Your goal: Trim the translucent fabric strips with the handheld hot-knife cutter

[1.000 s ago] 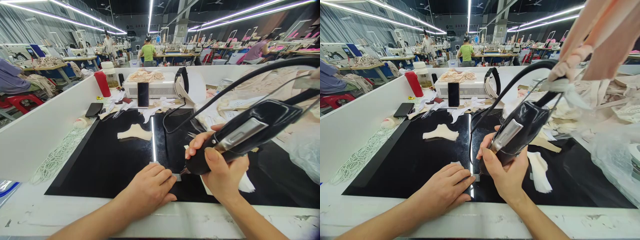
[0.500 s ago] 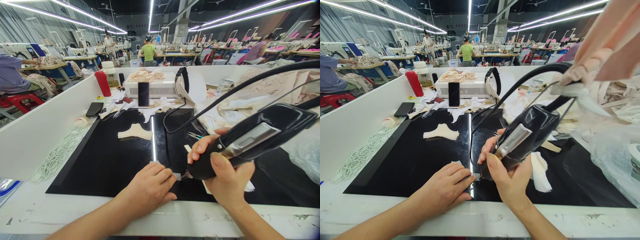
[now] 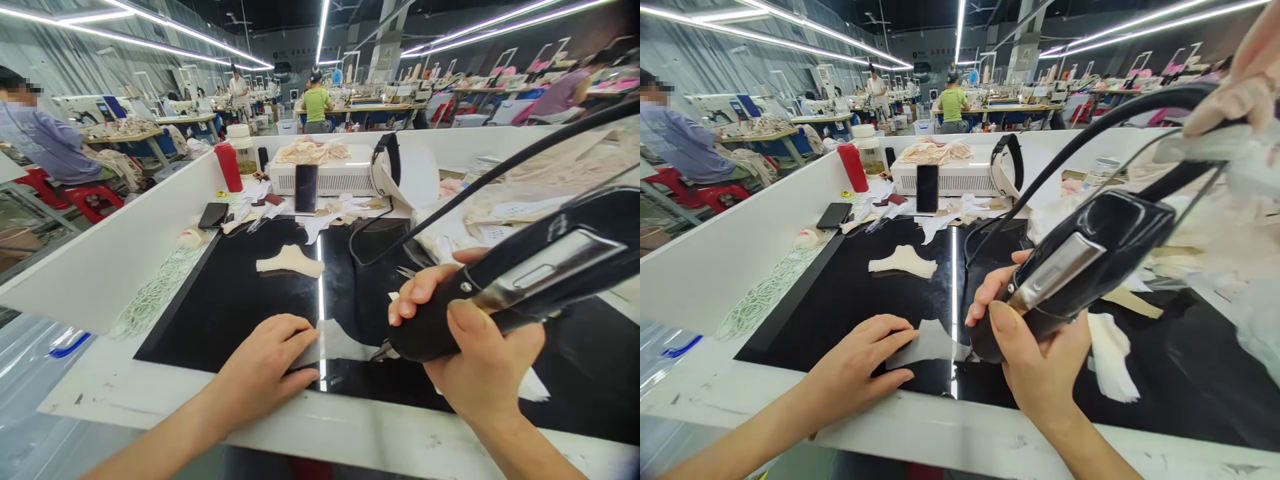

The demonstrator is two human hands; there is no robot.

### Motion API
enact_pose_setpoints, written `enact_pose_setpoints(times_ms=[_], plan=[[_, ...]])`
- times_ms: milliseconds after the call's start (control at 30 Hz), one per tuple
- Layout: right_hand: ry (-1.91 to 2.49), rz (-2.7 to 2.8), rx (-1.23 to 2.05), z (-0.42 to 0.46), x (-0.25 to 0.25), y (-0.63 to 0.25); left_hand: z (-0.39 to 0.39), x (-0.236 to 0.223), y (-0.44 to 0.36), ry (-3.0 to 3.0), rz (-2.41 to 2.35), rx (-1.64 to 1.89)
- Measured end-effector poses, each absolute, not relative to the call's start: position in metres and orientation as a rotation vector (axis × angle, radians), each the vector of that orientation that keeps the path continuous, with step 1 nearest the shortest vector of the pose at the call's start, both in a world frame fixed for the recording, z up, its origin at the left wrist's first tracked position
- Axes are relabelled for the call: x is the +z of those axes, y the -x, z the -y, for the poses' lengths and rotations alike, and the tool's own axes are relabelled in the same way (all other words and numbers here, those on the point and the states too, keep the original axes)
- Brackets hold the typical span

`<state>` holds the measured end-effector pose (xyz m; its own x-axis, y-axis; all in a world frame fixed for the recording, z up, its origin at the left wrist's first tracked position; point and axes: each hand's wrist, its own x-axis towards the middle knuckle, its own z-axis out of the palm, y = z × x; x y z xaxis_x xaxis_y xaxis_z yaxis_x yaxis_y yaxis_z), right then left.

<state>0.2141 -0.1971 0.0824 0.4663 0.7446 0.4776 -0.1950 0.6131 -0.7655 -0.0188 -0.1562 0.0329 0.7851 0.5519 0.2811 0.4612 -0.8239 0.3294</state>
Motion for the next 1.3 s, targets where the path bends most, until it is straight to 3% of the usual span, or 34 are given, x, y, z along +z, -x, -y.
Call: enact_pose_setpoints(times_ms=[233, 833, 1300], plan=[[0.645, 0.96, 0.799, 0.181, 0.077, -0.176, 0.171, 0.017, 0.042, -2.511, -1.052, 0.653], [0.6, 1.038, 0.85, 0.166, 0.07, -0.133, 0.174, 0.013, 0.037, -2.069, -1.075, 0.93], [0.582, 1.01, 0.872, 0.171, 0.073, -0.131, 0.173, 0.013, 0.034, -2.063, -1.064, 0.949]])
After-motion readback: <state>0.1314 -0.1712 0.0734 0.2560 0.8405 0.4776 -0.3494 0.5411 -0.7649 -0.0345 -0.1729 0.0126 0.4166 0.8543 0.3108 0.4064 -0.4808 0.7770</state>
